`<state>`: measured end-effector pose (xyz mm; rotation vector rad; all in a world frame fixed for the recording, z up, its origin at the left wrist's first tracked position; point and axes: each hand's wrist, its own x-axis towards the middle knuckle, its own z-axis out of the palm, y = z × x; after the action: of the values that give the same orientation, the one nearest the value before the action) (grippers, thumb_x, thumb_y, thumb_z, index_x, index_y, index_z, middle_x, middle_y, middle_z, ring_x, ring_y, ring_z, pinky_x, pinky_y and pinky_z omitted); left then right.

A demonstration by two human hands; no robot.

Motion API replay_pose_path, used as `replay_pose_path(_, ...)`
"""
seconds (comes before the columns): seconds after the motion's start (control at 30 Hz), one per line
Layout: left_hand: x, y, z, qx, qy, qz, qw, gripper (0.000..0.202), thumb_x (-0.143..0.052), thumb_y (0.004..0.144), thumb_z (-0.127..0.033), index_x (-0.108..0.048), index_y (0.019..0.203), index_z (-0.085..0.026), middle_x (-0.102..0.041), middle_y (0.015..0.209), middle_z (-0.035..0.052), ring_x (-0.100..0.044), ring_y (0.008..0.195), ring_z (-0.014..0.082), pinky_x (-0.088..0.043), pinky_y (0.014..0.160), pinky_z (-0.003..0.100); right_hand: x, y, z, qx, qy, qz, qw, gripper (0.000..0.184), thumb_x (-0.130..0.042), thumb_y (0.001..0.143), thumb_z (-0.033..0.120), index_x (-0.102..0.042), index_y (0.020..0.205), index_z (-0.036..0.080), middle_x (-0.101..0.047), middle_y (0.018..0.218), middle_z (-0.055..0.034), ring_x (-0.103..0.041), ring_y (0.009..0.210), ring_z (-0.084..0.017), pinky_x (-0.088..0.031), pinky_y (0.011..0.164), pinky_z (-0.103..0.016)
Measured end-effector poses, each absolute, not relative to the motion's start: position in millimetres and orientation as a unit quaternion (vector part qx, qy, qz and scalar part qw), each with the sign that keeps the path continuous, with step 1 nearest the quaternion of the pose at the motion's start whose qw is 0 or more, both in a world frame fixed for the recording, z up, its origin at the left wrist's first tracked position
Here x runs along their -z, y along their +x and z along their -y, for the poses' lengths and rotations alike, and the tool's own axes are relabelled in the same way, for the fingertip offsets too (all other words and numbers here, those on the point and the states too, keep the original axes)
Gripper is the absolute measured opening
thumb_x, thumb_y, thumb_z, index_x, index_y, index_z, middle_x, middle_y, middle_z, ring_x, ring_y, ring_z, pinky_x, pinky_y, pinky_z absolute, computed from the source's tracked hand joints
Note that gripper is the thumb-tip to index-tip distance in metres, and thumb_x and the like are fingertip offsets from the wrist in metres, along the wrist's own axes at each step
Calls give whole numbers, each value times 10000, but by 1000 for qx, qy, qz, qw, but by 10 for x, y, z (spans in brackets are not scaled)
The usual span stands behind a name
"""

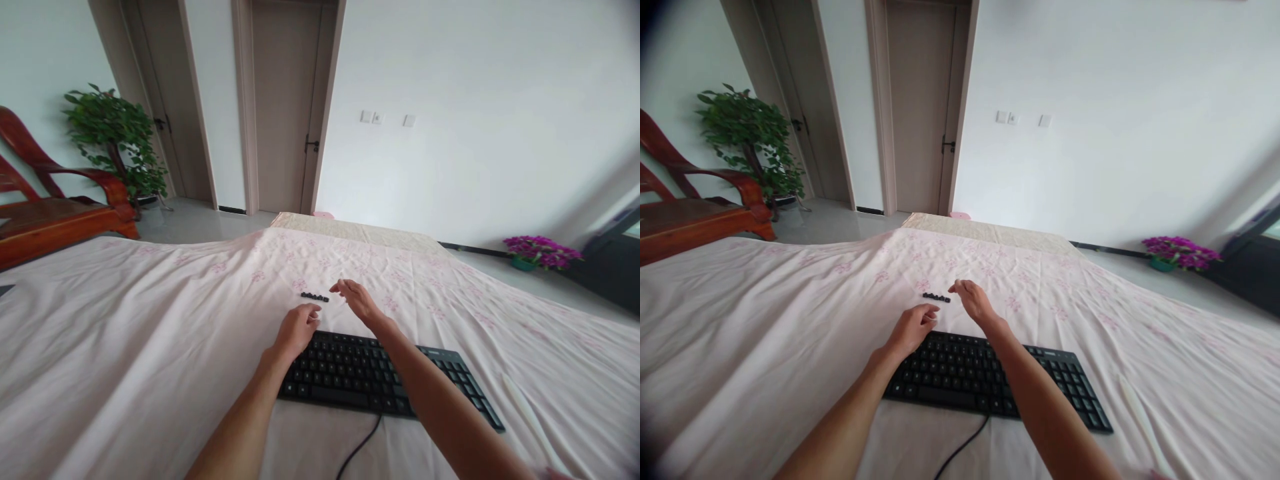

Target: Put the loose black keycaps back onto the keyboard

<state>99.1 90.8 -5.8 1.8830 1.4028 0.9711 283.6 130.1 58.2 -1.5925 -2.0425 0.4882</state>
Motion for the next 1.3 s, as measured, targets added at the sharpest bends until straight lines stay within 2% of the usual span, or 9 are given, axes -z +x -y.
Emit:
replay_pose_path(0.1,-15,999,-868,-355,727,-516,282,315,-559,767,-123,-673,1049,-206,-695,997,56,-642,862,164,-484,823,267,-750,2923,-1045,-180,-521,787,277,541,-204,977,428,-700,927,218,-675,936,-39,-590,916,-171,-399,885,-293)
replay_pose_path(0.17,-65,1010,-831,-349,743,-503,270,298,-556,765,-113,-687,1011,-217,-694,1014,50,-638,901,176,-476,846,275,-773,2969,-889,-198,-527,777,282,518,-224,971,437,-690,912,217,-666,849,-28,-597,825,-158,-423,825,-281)
replay_pose_path(0.3,-109,1060,-768,-335,763,-489,260,259,-554,761,-120,-709,941,-222,-700,972,38,-634,901,185,-469,850,282,-672,3012,-688,-279,-540,729,315,337,-423,899,435,-649,908,185,-656,752,-13,-580,646,-132,-446,623,-233)
replay_pose_path(0.4,-91,1106,-749,-333,767,-479,267,234,-555,767,-152,-719,917,-226,-703,943,30,-633,889,187,-473,837,282,-623,3012,-621,-313,-544,710,318,236,-575,803,398,-653,858,183,-659,720,-3,-569,595,-125,-440,560,-221)
replay_pose_path(0.47,-78,1127,-744,-333,763,-479,280,219,-555,774,-179,-726,902,-227,-707,922,30,-633,882,190,-479,818,278,-627,3007,-598,-317,-536,717,314,207,-611,772,373,-678,832,186,-670,719,-2,-575,597,-127,-448,574,-227)
replay_pose_path(0.67,-102,1120,-725,-320,771,-466,293,220,-552,772,-180,-737,874,-243,-716,899,20,-644,870,185,-469,798,265,-620,3000,-591,-320,-495,746,309,162,-621,760,306,-734,811,202,-725,819,-18,-648,794,-178,-480,749,-259)
replay_pose_path(0.97,-119,1090,-732,-310,787,-452,285,221,-563,755,-170,-739,856,-255,-711,890,8,-637,879,186,-452,806,265,-637,2970,-606,-325,-501,749,287,180,-619,771,326,-744,804,202,-732,805,-17,-659,799,-186,-480,759,-262)
replay_pose_path(1.3,-125,1094,-737,-273,797,-472,260,124,-623,738,-230,-732,796,-228,-706,808,19,-628,791,195,-422,691,251,-654,2873,-556,-281,-490,784,257,160,-596,806,304,-737,825,232,-724,797,13,-650,776,-158,-457,754,-236)
